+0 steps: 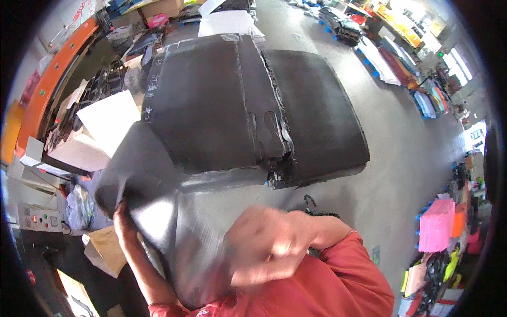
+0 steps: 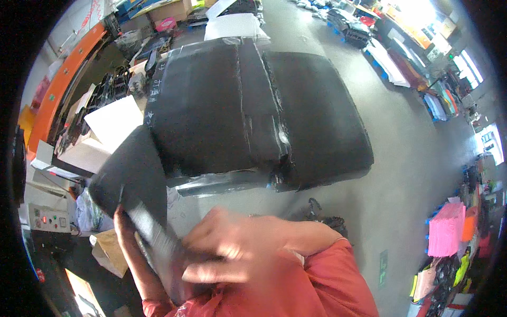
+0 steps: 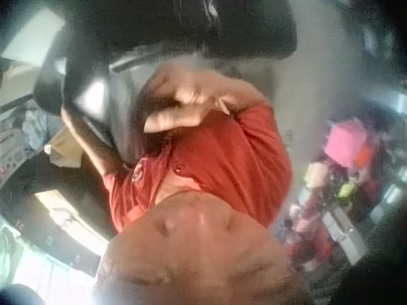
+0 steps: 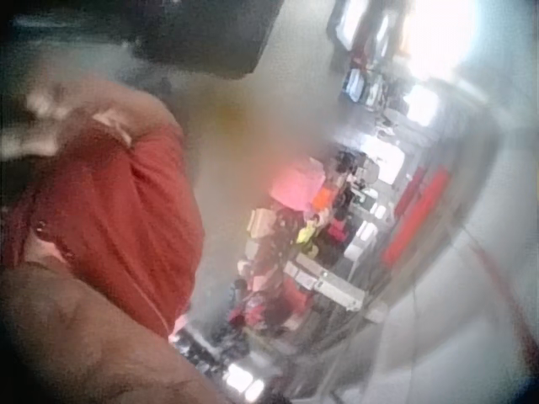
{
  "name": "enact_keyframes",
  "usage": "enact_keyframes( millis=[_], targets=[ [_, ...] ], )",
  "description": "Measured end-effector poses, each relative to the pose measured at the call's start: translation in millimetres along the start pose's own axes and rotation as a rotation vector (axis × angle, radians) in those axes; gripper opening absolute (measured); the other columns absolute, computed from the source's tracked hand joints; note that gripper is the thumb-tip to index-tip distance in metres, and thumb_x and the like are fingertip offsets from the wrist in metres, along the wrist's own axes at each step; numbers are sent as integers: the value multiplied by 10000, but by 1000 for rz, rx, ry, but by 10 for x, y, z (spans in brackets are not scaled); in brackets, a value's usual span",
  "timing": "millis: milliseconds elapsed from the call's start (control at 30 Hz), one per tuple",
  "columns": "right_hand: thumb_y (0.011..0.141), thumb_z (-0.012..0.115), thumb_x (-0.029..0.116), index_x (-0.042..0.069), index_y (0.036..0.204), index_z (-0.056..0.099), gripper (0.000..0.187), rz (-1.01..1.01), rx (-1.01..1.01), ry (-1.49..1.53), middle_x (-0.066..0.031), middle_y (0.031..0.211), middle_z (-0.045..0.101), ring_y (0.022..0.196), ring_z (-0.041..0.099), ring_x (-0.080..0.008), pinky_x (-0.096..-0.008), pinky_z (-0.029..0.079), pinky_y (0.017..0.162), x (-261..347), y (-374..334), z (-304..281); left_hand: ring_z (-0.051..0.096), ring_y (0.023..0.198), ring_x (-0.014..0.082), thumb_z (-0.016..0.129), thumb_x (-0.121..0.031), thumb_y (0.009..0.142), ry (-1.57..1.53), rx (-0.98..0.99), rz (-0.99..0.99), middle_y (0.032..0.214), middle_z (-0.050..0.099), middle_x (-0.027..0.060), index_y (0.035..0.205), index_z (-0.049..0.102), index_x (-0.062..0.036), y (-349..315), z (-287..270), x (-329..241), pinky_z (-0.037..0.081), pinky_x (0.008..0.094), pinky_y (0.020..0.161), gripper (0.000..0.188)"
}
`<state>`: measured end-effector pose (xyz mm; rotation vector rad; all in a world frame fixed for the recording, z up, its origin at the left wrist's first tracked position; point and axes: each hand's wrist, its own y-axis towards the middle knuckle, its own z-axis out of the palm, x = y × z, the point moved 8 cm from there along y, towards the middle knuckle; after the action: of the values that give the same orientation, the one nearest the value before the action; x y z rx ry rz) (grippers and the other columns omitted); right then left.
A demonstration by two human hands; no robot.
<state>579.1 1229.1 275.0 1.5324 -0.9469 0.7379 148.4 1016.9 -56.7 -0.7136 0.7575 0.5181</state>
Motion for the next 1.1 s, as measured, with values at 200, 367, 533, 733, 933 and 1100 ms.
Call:
enact_keyframes(
  millis=[200,367,533,733,933,1100],
  targets=[
    [1001,672,348,-7,1123,754,384,947,-433,46,-56,1020,748,975,658,-134,-326,513,884,-2122,-1299,-1015,639,1244,265,746,-445,977,516,-555,139,1358,689,145,1392,637,24,-1083,-201,-475,500,422,1080,635],
    [927,686,517,34,1198,758,559,1313,230,-174,-141,1187,761,1093,689,-283,-427,514,924,-3454,-2197,-694,665,1088,197,721,-401,1004,777,-780,70,1225,725,80,1312,673,25,-1737,-202,287,521,385,979,528],
    [899,782,479,2,1277,714,613,1289,303,-65,-117,1133,755,1099,682,-202,-381,527,957,-4087,-2390,-494,678,1115,232,727,-303,1019,477,-809,136,1286,700,106,1379,623,1,-2323,-262,614,540,396,990,483],
    [943,805,324,13,1243,737,437,1297,112,407,-70,1087,773,952,719,-173,-347,572,817,-5064,-1723,61,647,1139,202,762,-268,993,387,-982,216,1278,689,100,1356,632,15,-2746,-189,627,506,344,1012,479],
    [933,811,265,8,1199,737,377,1044,3,-173,-57,1083,752,967,655,-156,-342,527,904,-4932,-1106,203,582,720,120,714,-368,1001,395,-1037,123,787,649,14,1029,716,-26,-3149,-599,1102,473,342,656,343],
    [957,748,222,-31,1169,757,330,871,264,-443,-130,1026,787,939,708,-207,-356,536,902,-4591,-673,822,636,801,179,681,-392,1007,462,-1034,-41,904,727,92,1076,736,23,-3516,-820,1683,518,382,739,424]
  ],
)
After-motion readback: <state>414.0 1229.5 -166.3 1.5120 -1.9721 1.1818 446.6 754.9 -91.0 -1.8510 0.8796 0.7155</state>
